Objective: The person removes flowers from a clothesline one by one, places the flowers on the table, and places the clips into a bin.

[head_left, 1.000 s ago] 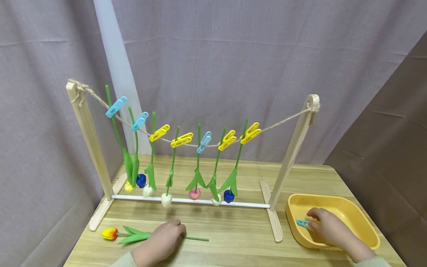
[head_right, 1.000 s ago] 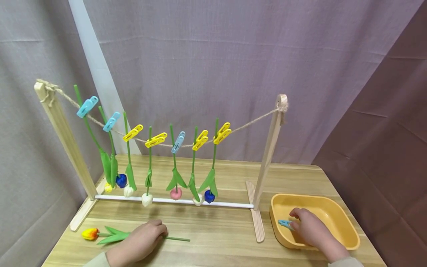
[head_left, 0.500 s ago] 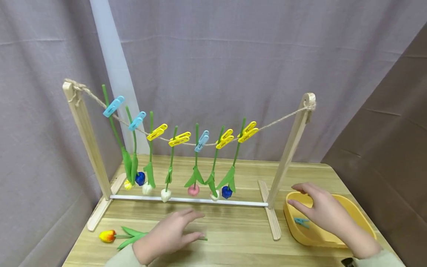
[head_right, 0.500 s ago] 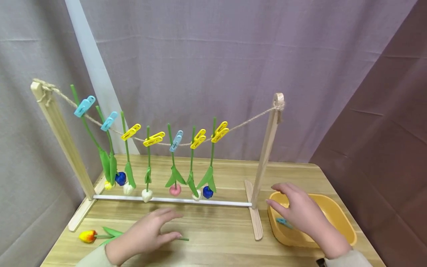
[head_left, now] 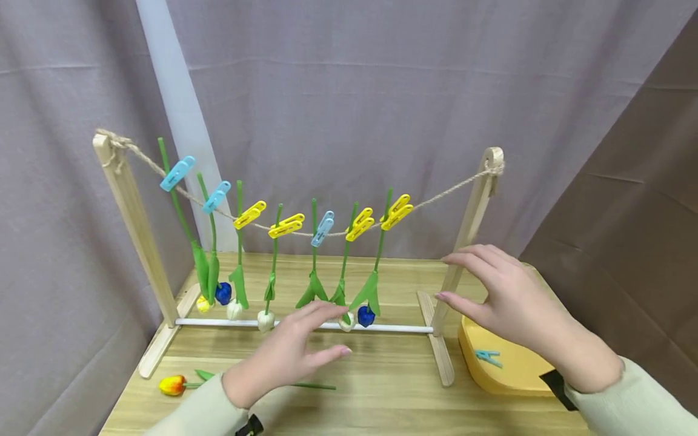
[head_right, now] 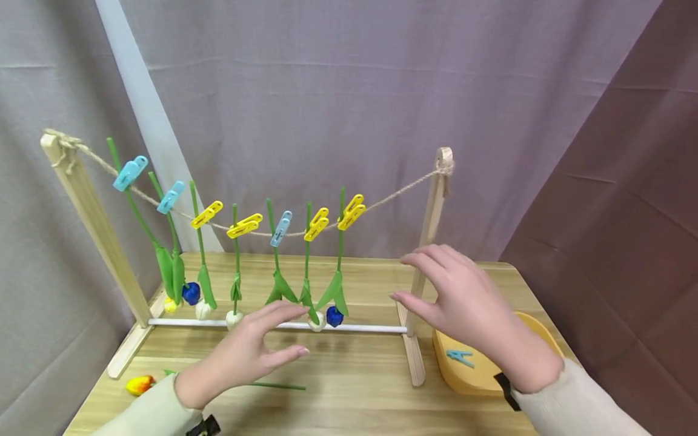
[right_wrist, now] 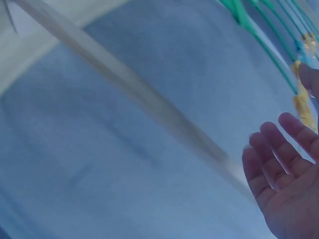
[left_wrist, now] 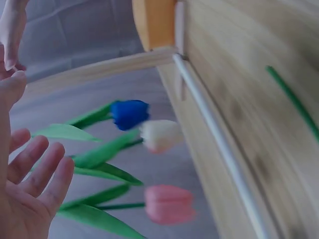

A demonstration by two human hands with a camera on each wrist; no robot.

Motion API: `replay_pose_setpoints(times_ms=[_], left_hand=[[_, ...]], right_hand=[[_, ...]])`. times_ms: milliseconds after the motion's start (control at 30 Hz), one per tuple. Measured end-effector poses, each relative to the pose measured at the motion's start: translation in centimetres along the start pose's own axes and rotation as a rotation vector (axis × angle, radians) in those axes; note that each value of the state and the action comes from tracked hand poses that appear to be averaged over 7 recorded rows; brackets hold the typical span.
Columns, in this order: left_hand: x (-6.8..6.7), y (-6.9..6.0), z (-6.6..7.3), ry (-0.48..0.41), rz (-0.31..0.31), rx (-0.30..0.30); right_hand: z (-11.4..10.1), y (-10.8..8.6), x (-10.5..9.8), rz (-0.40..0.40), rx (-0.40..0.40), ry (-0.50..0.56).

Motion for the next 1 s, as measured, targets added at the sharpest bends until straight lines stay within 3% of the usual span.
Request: replay_pose_setpoints(times_ms=[100,300,500,733,1000], left_hand=[[-0.4,1.0,0.5,-0.042,0.024,-0.028],[-0.6,2.5,1.3,-0.043,0.061,-0.103],[0.0,4.3,2.4,-0.096,0.078,-0.111],[0.9,6.4,2.8,-0.100,0.167,-0.114],[1.6,8.2,2.7,-0.103,0.245,-0.113]], right_hand=[[-1.1,1.8,-1.2,0.050,-0.061,0.000],[-2.9,4.8,-2.7,0.090,-0.162,0.038],[-3.9,7.4,-3.3,0.100,-0.238,0.024],[-3.7,9.5,-2.9,0.094,-0.232,0.006],[-3.2,10.4,-1.8,0.075,-0.207,-0.072]])
Point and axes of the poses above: each hand's wrist, its own y-axis towards the middle knuckle, its own x-axis out of the palm, z = x × y, the point moved 6 cm from there along y, towards the middle knuckle
